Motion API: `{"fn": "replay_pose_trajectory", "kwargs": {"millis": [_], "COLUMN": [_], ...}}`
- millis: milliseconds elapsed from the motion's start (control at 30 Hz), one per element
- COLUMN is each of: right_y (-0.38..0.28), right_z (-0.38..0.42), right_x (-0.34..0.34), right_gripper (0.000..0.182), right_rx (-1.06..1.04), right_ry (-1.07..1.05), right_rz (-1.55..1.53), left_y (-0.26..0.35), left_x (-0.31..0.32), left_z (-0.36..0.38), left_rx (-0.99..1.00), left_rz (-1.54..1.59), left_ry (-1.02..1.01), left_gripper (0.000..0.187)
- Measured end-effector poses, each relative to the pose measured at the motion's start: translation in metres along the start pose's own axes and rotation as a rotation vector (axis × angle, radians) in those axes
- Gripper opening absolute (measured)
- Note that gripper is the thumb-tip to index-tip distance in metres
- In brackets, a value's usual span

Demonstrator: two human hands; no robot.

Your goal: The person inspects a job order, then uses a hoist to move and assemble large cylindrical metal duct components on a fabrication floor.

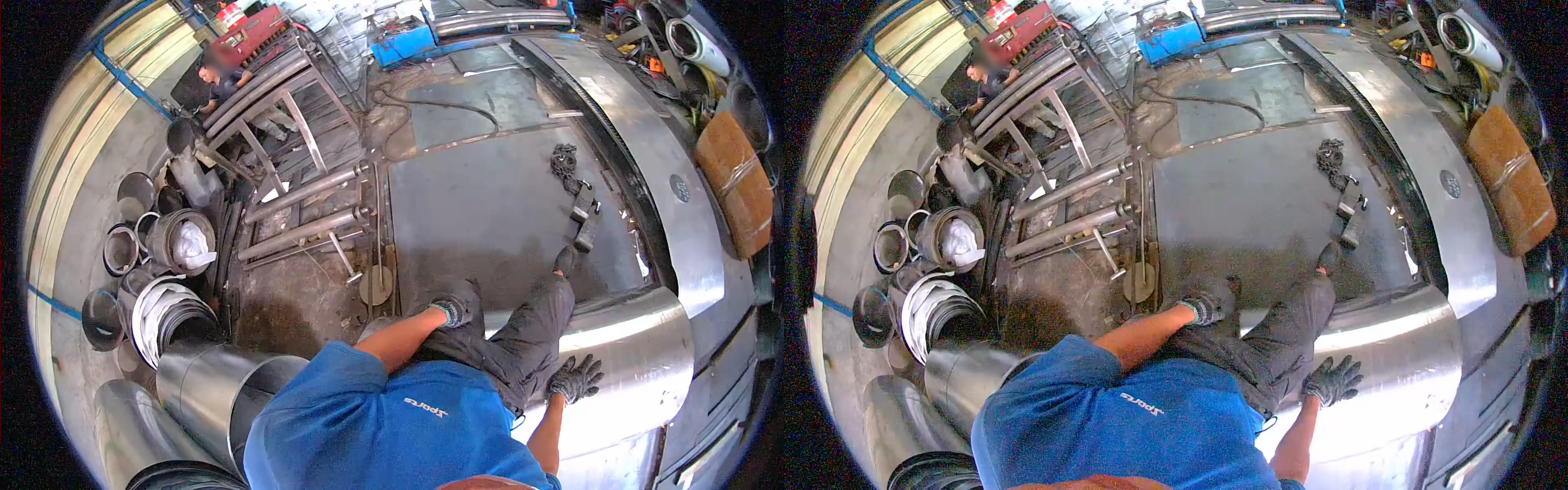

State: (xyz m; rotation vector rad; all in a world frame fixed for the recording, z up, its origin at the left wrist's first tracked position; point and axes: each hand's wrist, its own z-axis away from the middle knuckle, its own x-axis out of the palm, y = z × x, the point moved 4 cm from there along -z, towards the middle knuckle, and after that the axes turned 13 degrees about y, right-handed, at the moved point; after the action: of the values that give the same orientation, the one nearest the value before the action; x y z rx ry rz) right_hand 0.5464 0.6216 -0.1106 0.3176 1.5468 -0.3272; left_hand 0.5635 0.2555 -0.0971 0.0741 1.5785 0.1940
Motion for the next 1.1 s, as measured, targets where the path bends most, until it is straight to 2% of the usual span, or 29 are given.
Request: {"fn": "replay_pose_trajectory", "kwargs": {"millis": [33, 67, 133, 167, 233, 267, 300, 333, 367, 433, 567, 633, 667, 733, 833, 967, 1033, 1100], "right_y": [0.0, 0.001, 0.003, 0.004, 0.006, 0.006, 0.006, 0.005, 0.004, 0.0, -0.001, -0.001, -0.002, -0.002, -0.001, 0.002, 0.002, 0.0], "right_z": [0.0, 0.0, -0.001, -0.002, -0.002, -0.002, -0.002, -0.002, -0.001, 0.0, 0.001, 0.001, 0.001, 0.001, 0.0, -0.001, -0.001, 0.0], "right_x": [0.001, 0.002, 0.011, 0.013, 0.017, 0.018, 0.017, 0.014, 0.011, 0.004, 0.0, 0.0, -0.001, -0.001, 0.002, 0.01, 0.009, 0.003], "right_gripper": [0.057, 0.057, 0.056, 0.056, 0.056, 0.057, 0.057, 0.057, 0.057, 0.057, 0.056, 0.056, 0.057, 0.057, 0.057, 0.057, 0.057, 0.057], "right_rx": [0.003, 0.001, -0.008, -0.015, -0.014, -0.008, -0.015, -0.016, -0.018, -0.02, -0.011, -0.011, -0.018, -0.025, -0.017, -0.02, -0.024, -0.022], "right_ry": [0.001, 0.009, 0.028, 0.047, 0.037, 0.028, 0.027, 0.026, 0.025, -0.001, -0.018, -0.025, -0.024, -0.024, -0.021, 0.006, 0.021, 0.01], "right_rz": [0.009, 0.012, 0.031, 0.048, 0.049, 0.05, 0.049, 0.043, 0.037, 0.06, 0.054, 0.057, 0.064, 0.071, 0.07, 0.066, 0.064, 0.061], "left_y": [-0.011, -0.021, -0.024, -0.017, 0.0, -0.008, -0.019, -0.02, -0.021, -0.009, 0.0, -0.003, 0.0, 0.005, 0.011, 0.003, 0.004, -0.011], "left_x": [0.023, 0.043, 0.068, 0.052, -0.004, 0.015, 0.056, 0.061, 0.057, 0.024, 0.011, 0.015, 0.004, -0.005, -0.015, 0.007, 0.009, 0.039], "left_z": [-0.001, -0.003, -0.004, -0.002, 0.002, -0.004, -0.014, -0.014, -0.008, -0.001, 0.0, -0.002, -0.005, -0.004, -0.005, -0.005, -0.008, -0.007], "left_rx": [-0.036, -0.04, 0.25, 0.247, 0.053, 0.046, 0.074, 0.1, 0.091, 0.139, 0.188, 0.058, 0.057, 0.067, 0.102, 0.111, 0.18, 0.155], "left_rz": [0.077, 0.076, 0.025, 0.025, -0.026, -0.026, -0.124, -0.221, -0.223, -0.035, -0.031, 0.007, 0.007, -0.095, -0.222, -0.189, -0.19, -0.151], "left_ry": [0.087, 0.087, 0.158, 0.158, 0.103, 0.103, -0.177, -0.457, -0.457, -0.004, 0.051, -0.072, -0.072, -0.502, -0.5, -0.436, -0.129, -0.056], "left_gripper": [0.024, 0.024, 0.026, 0.026, 0.027, 0.027, 0.038, 0.051, 0.051, 0.028, 0.027, 0.026, 0.026, 0.049, 0.048, 0.047, 0.028, 0.029]}}
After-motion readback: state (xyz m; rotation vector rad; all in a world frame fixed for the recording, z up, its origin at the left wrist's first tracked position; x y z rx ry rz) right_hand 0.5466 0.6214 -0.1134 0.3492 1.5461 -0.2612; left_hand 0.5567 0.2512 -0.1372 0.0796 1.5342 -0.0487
